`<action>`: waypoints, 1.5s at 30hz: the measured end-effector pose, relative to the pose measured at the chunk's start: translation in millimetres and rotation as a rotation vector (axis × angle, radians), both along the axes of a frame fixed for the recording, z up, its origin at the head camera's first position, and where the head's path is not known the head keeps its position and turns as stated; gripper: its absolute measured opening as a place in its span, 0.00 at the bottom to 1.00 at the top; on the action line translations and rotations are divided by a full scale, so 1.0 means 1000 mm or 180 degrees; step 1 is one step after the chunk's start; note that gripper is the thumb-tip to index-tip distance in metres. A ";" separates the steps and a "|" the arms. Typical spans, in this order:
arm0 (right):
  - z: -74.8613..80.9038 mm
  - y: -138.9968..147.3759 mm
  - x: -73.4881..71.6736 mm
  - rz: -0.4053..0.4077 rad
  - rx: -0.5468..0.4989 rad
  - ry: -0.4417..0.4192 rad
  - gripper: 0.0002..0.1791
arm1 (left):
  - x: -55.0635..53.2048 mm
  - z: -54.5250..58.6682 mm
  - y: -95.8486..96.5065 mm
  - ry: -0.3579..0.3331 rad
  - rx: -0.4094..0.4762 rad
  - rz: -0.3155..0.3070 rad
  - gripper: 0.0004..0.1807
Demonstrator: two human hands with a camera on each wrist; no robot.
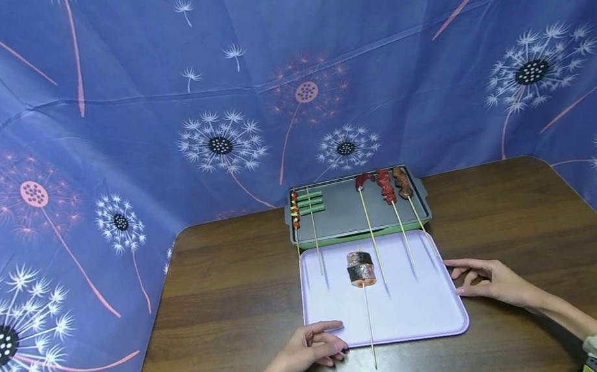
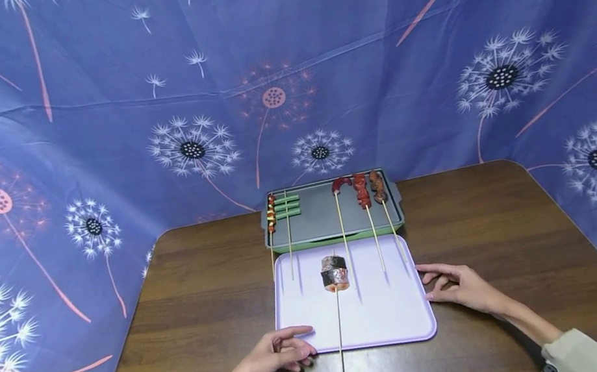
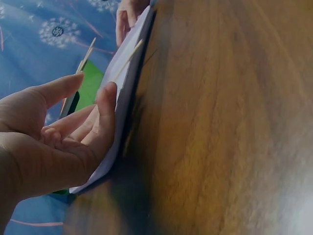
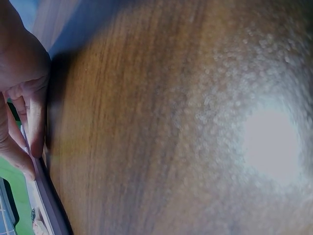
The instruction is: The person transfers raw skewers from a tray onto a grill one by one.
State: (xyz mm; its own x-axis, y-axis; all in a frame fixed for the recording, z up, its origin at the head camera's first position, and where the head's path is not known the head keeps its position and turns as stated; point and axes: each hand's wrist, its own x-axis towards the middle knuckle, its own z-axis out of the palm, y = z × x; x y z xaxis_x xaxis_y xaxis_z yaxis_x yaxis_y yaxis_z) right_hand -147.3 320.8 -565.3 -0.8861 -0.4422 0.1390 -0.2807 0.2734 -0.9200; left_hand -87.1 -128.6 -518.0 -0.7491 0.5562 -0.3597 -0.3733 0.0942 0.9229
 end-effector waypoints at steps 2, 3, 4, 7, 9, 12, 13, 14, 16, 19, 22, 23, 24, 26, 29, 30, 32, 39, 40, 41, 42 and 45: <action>0.000 0.000 0.000 0.0005 -0.0004 -0.0017 0.30 | 0.003 -0.001 0.004 -0.0073 0.0069 0.0008 0.30; 0.000 0.000 0.000 0.0010 -0.0008 -0.0023 0.30 | 0.005 -0.001 0.006 -0.0098 0.0100 0.0003 0.30; 0.000 0.000 0.000 0.0013 -0.0013 -0.0026 0.30 | 0.006 -0.001 0.007 -0.0127 0.0129 -0.0002 0.30; 0.000 0.001 -0.001 0.0025 -0.0023 -0.0032 0.30 | 0.010 -0.001 0.012 -0.0205 0.0142 -0.0047 0.29; 0.000 0.001 -0.001 0.0023 -0.0026 -0.0033 0.30 | 0.012 -0.002 0.016 -0.0233 0.0132 -0.0064 0.28; -0.001 0.001 -0.002 0.0013 -0.0012 -0.0035 0.30 | 0.014 -0.003 0.020 -0.0260 0.0113 -0.0038 0.28; -0.001 0.001 -0.002 0.0005 -0.0004 -0.0033 0.30 | 0.015 -0.004 0.022 -0.0263 0.0106 -0.0028 0.28; -0.001 0.001 -0.002 -0.0003 0.0006 -0.0037 0.30 | 0.015 -0.004 0.023 -0.0266 0.0103 -0.0020 0.28; -0.001 0.001 -0.002 -0.0014 0.0030 -0.0045 0.30 | 0.016 -0.005 0.026 -0.0269 0.0098 -0.0012 0.28; 0.000 0.000 -0.002 -0.0032 0.0040 -0.0070 0.30 | 0.017 -0.005 0.031 -0.0277 0.0100 -0.0028 0.29; -0.001 0.000 -0.002 -0.0036 0.0031 -0.0094 0.30 | 0.017 -0.006 0.036 -0.0280 0.0122 -0.0055 0.29; -0.001 0.000 -0.002 -0.0034 0.0023 -0.0105 0.30 | 0.017 -0.007 0.038 -0.0281 0.0131 -0.0066 0.29; -0.002 0.000 -0.003 -0.0024 0.0020 -0.0110 0.30 | 0.017 -0.007 0.039 -0.0288 0.0135 -0.0072 0.29; -0.003 0.000 -0.003 -0.0013 -0.0001 -0.0124 0.31 | 0.018 -0.008 0.042 -0.0304 0.0154 -0.0087 0.29; -0.005 0.001 -0.003 0.0001 -0.0041 -0.0137 0.31 | 0.019 -0.010 0.045 -0.0339 0.0217 -0.0083 0.30; -0.005 0.001 -0.003 0.0008 -0.0050 -0.0141 0.31 | 0.019 -0.011 0.047 -0.0353 0.0244 -0.0067 0.30; -0.006 0.002 -0.002 0.0009 -0.0068 -0.0146 0.31 | 0.020 -0.012 0.049 -0.0372 0.0301 -0.0019 0.30; -0.006 0.003 -0.001 0.0010 -0.0064 -0.0113 0.30 | 0.024 -0.013 0.056 -0.0433 0.0351 0.0234 0.31; -0.006 0.003 0.000 0.0007 -0.0061 -0.0115 0.30 | 0.023 -0.014 0.057 -0.0431 0.0337 0.0269 0.31; -0.005 0.003 0.000 0.0008 -0.0059 -0.0115 0.30 | 0.023 -0.014 0.058 -0.0429 0.0325 0.0305 0.31; -0.005 0.003 -0.001 0.0007 -0.0053 -0.0116 0.30 | 0.022 -0.014 0.058 -0.0421 0.0320 0.0331 0.31; -0.005 0.002 -0.001 -0.0004 -0.0034 -0.0129 0.31 | 0.021 -0.014 0.060 -0.0411 0.0348 0.0384 0.30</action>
